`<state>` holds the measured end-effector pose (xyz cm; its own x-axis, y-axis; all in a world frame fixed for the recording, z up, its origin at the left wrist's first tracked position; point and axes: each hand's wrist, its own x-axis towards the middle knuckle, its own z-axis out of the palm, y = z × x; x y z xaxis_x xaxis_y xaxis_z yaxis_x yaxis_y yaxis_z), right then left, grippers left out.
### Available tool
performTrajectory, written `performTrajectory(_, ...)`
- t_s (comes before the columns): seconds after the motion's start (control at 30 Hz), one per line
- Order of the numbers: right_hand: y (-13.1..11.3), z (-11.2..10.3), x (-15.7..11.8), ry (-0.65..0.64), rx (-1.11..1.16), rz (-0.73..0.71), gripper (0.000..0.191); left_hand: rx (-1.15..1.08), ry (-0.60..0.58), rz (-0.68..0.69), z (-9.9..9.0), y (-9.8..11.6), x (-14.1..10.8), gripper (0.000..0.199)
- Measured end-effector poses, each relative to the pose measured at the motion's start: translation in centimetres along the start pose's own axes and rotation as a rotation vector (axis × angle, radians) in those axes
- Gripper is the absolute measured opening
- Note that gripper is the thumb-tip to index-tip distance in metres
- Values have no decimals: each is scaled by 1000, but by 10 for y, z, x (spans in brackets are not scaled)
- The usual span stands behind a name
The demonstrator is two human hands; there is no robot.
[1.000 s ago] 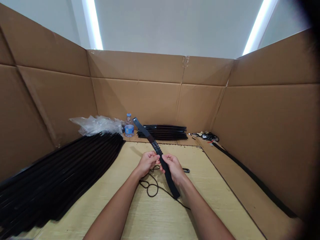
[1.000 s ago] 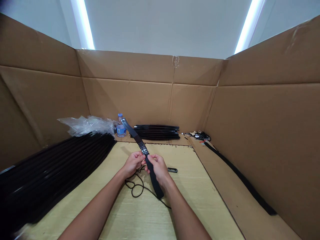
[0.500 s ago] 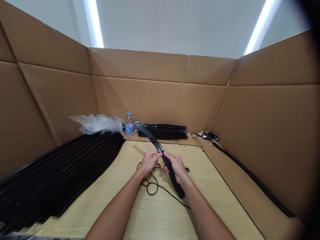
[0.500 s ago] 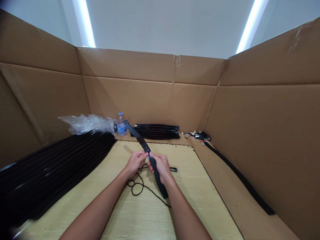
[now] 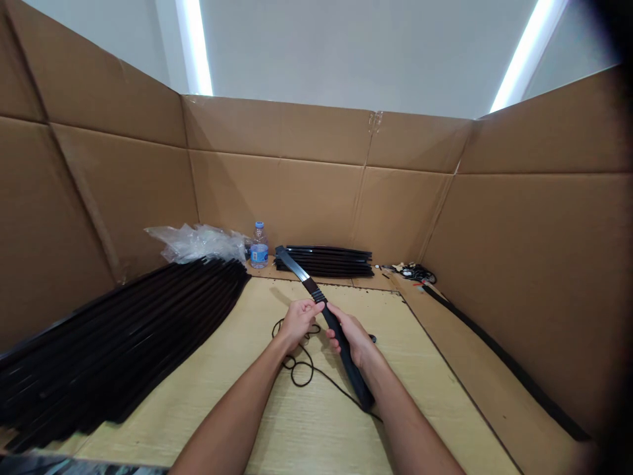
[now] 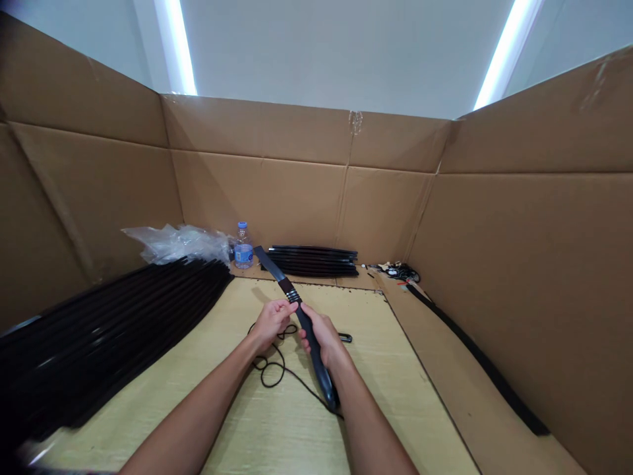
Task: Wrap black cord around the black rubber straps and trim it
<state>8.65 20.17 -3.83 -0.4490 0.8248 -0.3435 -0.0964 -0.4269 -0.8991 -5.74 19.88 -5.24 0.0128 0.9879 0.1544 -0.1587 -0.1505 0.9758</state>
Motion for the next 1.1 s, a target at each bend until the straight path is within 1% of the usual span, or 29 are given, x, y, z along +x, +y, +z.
performTrajectory(0.13, -4, -4, -1, -121, -44, 17, 44, -48, -58, -26, 0, 1, -2, 46)
performTrajectory(0.23, -6, -7, 0, -166, -5, -62, 35, -37, -105, -33, 1, -2, 0, 44)
performTrajectory(0.3, -6, -8, 2, -184, -4, -88, 35, -27, -103, -18, 1, -4, 1, 43)
performTrajectory(0.37, -5, -10, 4, -206, -10, -79, 38, -12, -85, -3, 2, -4, 2, 44)
performTrajectory(0.43, -3, -10, 5, -176, -28, -73, 42, 5, -67, -6, 4, -3, 1, 46)
performTrajectory(0.53, -2, -8, 5, -84, -84, -104, 47, 7, -38, -23, 7, 0, -1, 48)
performTrajectory(0.67, -3, -3, 3, 4, -143, -132, 52, -21, 6, -25, 10, 1, -1, 50)
performTrajectory(0.93, -2, 3, 6, 148, -274, -154, 59, -68, 46, -37, 8, -1, 2, 48)
performTrajectory(1.03, -1, 3, 5, 165, -294, -122, 60, -75, 45, -33, 7, -2, 2, 48)
performTrajectory(1.1, -2, 1, 3, 120, -285, -109, 60, -76, 28, -43, 7, -2, 1, 47)
